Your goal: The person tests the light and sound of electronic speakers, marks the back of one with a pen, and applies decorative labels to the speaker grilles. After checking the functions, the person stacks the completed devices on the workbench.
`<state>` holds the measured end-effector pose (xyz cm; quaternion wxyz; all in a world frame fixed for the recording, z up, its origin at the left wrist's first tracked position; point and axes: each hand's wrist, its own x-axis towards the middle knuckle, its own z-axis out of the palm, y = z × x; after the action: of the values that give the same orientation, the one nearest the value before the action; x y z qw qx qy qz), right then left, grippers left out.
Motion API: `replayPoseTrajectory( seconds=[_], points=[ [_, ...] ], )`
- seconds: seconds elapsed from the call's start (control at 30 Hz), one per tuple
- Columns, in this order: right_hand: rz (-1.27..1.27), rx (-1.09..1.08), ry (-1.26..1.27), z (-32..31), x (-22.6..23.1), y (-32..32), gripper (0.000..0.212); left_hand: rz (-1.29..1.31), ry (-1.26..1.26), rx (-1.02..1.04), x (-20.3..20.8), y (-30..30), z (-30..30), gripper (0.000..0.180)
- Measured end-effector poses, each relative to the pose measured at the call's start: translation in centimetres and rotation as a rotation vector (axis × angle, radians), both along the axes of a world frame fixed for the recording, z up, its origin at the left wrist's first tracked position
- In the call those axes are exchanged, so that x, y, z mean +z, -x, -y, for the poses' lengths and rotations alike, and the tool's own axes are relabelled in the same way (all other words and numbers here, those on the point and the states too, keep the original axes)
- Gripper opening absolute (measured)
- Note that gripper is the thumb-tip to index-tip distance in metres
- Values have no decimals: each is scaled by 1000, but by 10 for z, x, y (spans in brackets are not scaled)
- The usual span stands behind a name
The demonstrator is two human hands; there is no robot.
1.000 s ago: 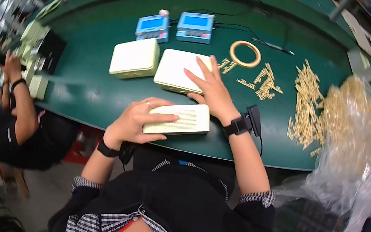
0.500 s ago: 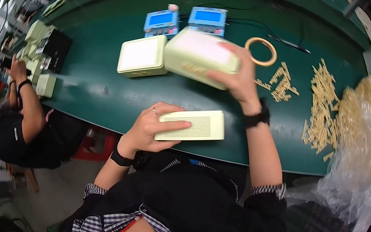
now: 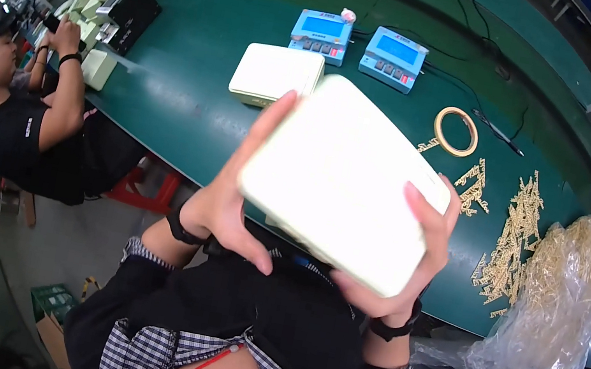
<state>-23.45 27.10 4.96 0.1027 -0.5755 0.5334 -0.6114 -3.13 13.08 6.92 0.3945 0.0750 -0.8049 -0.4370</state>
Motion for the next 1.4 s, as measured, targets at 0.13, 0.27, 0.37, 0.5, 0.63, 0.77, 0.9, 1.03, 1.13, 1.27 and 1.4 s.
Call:
replayPoseTrajectory(
  seconds=[0.13,0.27,0.37,0.5,0.63,0.77,0.9,1.03,1.13,1.27,1.4],
  points=[
    [-239,146,-11,21,51,-12,96,-114,30,-8,22,-20,26,121],
    [-167,308,-108,28,56,-25,108,21,-169,-152,51,-50,24,113],
    [92,352,-100,22,57,-31,113,121,75,-102,52,-79,31,112],
    [465,289,18,4,55,-13,107,-642,-527,-254,43,-163,20,103],
    [454,207,3,-2,44,2,99,-822,-465,-340,40,-181,19,99],
    [395,270,61,-6,33,7,95,-839,-451,-365,45,-197,11,96],
    [397,195,26,-14,29,11,89,-825,-533,-308,12,-199,2,93],
    [338,142,-11,-21,25,22,83,-756,-656,-163,-48,-189,-2,90],
    [343,115,-40,-31,18,21,81,-729,-901,-140,-24,-182,-23,91],
    [351,106,-78,-36,11,31,78,-123,-933,863,-107,-244,-39,78],
    [354,82,-113,-28,4,24,78,-219,-1085,748,-90,-211,-46,71]
  ],
)
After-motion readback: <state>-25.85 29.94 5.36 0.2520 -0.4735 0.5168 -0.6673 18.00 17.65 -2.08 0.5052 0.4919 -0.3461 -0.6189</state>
